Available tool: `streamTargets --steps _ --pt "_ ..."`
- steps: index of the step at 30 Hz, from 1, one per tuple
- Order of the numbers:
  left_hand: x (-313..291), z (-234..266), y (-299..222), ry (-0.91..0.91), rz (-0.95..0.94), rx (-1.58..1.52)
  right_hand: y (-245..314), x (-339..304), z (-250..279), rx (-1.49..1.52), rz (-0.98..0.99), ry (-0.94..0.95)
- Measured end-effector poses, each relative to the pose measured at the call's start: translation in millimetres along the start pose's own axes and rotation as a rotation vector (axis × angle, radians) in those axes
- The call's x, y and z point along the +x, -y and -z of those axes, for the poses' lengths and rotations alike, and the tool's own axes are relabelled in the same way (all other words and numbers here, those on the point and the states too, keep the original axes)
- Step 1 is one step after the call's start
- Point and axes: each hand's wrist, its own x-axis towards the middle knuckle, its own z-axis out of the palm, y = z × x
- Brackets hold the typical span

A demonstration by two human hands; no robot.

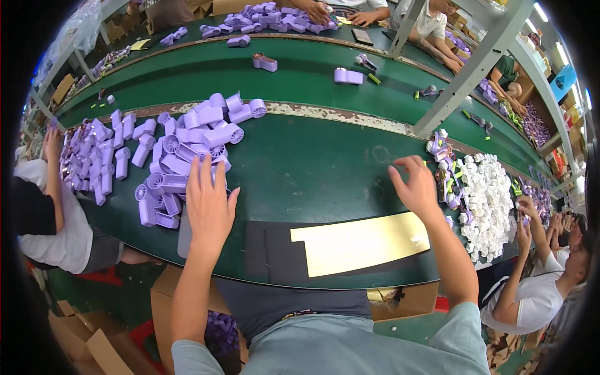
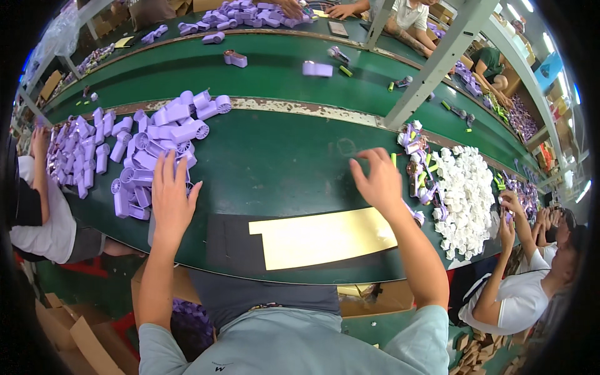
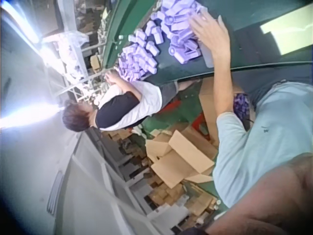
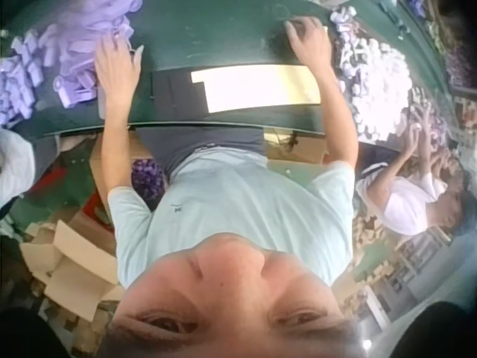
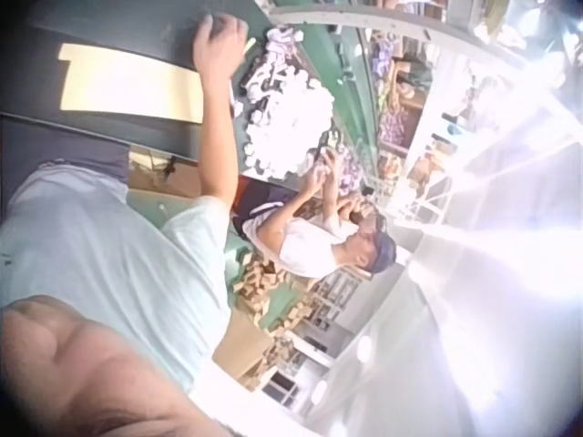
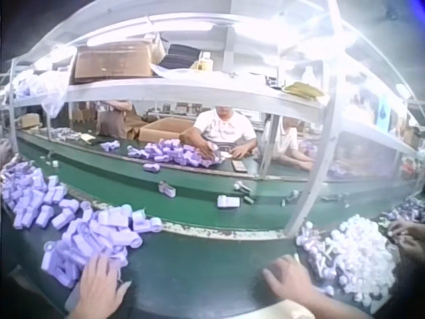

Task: The person assembles handheld electric fans by placing batteries, fan motors, and internal components into plastic casing halves, applying adhesive strips, and fitting the outer casing pieces together by hand.

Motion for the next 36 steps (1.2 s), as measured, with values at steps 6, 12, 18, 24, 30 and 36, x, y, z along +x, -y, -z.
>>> streamTargets --steps 6,12,18,24,30,36 --pt "14.4 -6.2 -39.2 -0.023 -0.172 -0.508 -53.5 -49.3 33.9 -0.397 -0.153 0.26" --pt "10.3 -15.1 -63.7 0.129 -0.305 -0.517 -52.5 -70.1 66.3 -0.189 -0.128 0.336" --pt "21.4 -27.4 -68.9 0.158 -0.396 -0.381 -78.1 -89.3 74.7 -0.275 -0.09 0.342" --pt "27.4 33.8 -93.0 0.016 -0.026 -1.17 -86.1 -113.5 76.9 -0.425 0.019 0.249" --pt "-13.8 22.5 -93.2 0.688 0.632 -1.908 -24.3 -96.6 103.2 -0.011 -0.067 0.122" --pt "-46.0 12.8 -98.8 0.759 0.736 -2.177 75.3 -59.3 99.4 0.346 -0.009 0.277"
